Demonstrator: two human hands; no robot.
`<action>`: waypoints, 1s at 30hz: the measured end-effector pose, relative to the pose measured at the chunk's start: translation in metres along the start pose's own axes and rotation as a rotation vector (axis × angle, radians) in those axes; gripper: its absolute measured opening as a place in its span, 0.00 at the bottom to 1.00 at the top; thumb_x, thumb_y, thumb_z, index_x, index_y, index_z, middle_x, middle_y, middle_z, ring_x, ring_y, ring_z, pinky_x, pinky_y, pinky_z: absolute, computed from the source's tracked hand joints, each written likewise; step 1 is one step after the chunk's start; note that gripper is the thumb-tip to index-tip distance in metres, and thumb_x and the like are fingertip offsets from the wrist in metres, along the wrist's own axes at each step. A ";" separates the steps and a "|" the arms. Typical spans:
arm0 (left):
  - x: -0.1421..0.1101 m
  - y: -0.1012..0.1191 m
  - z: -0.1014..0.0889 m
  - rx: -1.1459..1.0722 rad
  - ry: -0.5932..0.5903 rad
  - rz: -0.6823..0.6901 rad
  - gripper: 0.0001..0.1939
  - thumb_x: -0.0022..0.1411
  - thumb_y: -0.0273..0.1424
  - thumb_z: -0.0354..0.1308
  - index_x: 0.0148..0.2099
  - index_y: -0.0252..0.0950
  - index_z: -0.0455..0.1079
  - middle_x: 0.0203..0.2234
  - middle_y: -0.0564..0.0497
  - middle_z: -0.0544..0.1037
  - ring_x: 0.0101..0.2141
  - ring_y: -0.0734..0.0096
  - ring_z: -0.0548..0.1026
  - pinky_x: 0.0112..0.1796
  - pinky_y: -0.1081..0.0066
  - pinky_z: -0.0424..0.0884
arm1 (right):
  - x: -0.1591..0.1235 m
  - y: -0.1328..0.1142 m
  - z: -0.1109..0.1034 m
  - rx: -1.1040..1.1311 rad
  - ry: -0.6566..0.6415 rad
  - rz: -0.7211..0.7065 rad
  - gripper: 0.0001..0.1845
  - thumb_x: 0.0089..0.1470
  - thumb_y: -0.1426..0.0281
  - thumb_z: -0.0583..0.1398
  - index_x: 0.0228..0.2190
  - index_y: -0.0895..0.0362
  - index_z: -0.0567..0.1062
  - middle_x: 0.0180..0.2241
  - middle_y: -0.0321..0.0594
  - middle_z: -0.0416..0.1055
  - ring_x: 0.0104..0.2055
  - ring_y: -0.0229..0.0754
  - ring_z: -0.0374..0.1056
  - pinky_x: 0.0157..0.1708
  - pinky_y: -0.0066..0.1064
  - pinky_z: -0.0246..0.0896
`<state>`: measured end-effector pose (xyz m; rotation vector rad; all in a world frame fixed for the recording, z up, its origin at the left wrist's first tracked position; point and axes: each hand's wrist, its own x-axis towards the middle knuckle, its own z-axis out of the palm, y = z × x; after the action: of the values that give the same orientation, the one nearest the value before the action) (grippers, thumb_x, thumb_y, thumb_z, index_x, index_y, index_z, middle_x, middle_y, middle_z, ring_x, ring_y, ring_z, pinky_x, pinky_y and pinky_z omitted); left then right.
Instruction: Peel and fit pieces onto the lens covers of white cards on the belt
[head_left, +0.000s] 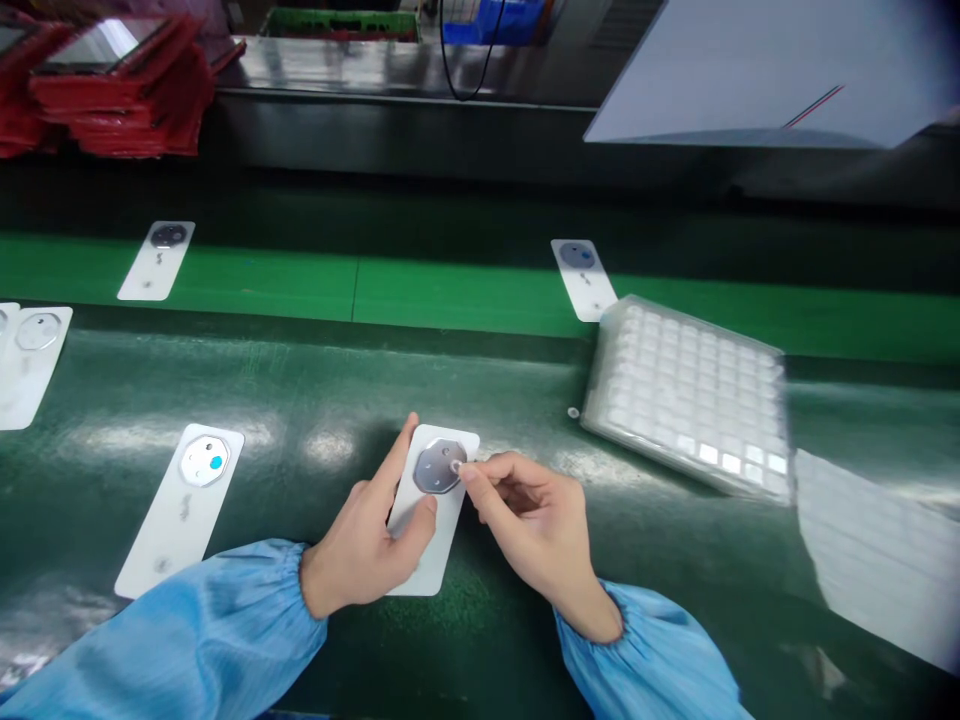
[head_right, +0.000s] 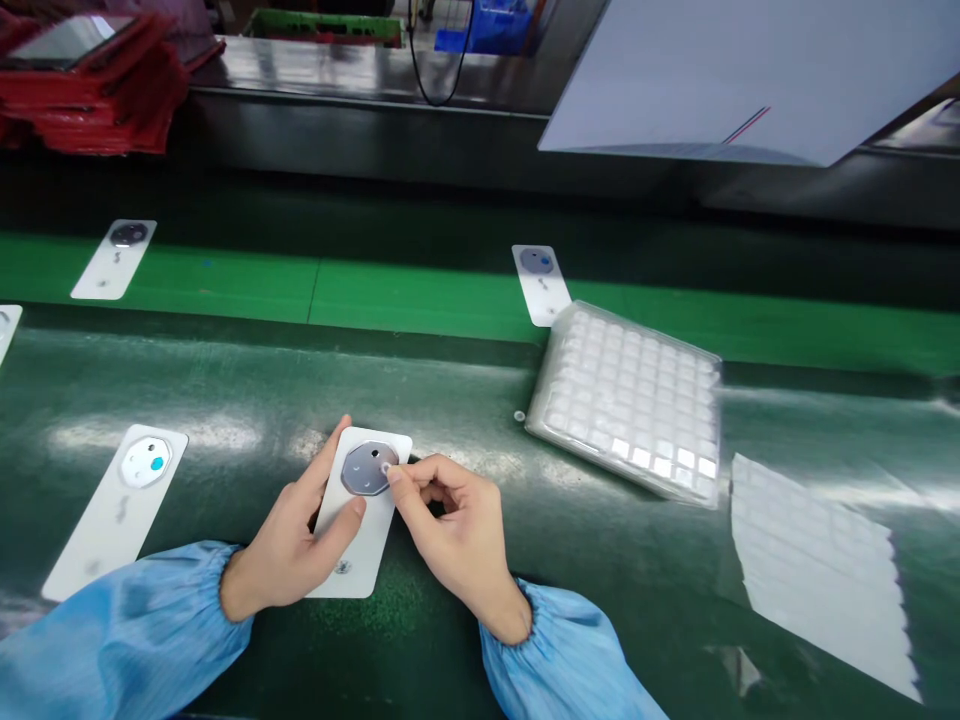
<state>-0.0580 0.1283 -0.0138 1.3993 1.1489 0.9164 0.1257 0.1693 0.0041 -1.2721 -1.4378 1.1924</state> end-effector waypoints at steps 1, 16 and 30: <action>0.000 0.002 0.000 -0.054 -0.005 -0.018 0.36 0.74 0.32 0.52 0.77 0.41 0.41 0.30 0.53 0.79 0.25 0.72 0.73 0.27 0.74 0.69 | 0.000 0.000 0.000 -0.002 0.000 0.003 0.12 0.58 0.64 0.67 0.25 0.57 0.79 0.18 0.34 0.71 0.18 0.33 0.64 0.18 0.22 0.60; -0.003 0.007 0.010 -0.446 0.004 -0.058 0.23 0.76 0.37 0.52 0.69 0.41 0.59 0.46 0.45 0.78 0.32 0.72 0.73 0.31 0.74 0.70 | 0.003 -0.009 -0.007 0.055 -0.078 0.085 0.13 0.56 0.64 0.67 0.24 0.57 0.79 0.18 0.34 0.70 0.19 0.33 0.65 0.19 0.21 0.63; -0.003 0.007 0.009 -0.397 0.014 -0.014 0.24 0.76 0.36 0.52 0.70 0.40 0.59 0.44 0.45 0.79 0.35 0.68 0.73 0.35 0.71 0.70 | 0.004 -0.011 -0.012 0.035 -0.138 0.131 0.18 0.58 0.55 0.67 0.27 0.58 0.80 0.18 0.35 0.70 0.19 0.35 0.65 0.18 0.25 0.64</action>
<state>-0.0487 0.1235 -0.0077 1.0611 0.9235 1.0781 0.1345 0.1743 0.0171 -1.2975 -1.4433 1.4111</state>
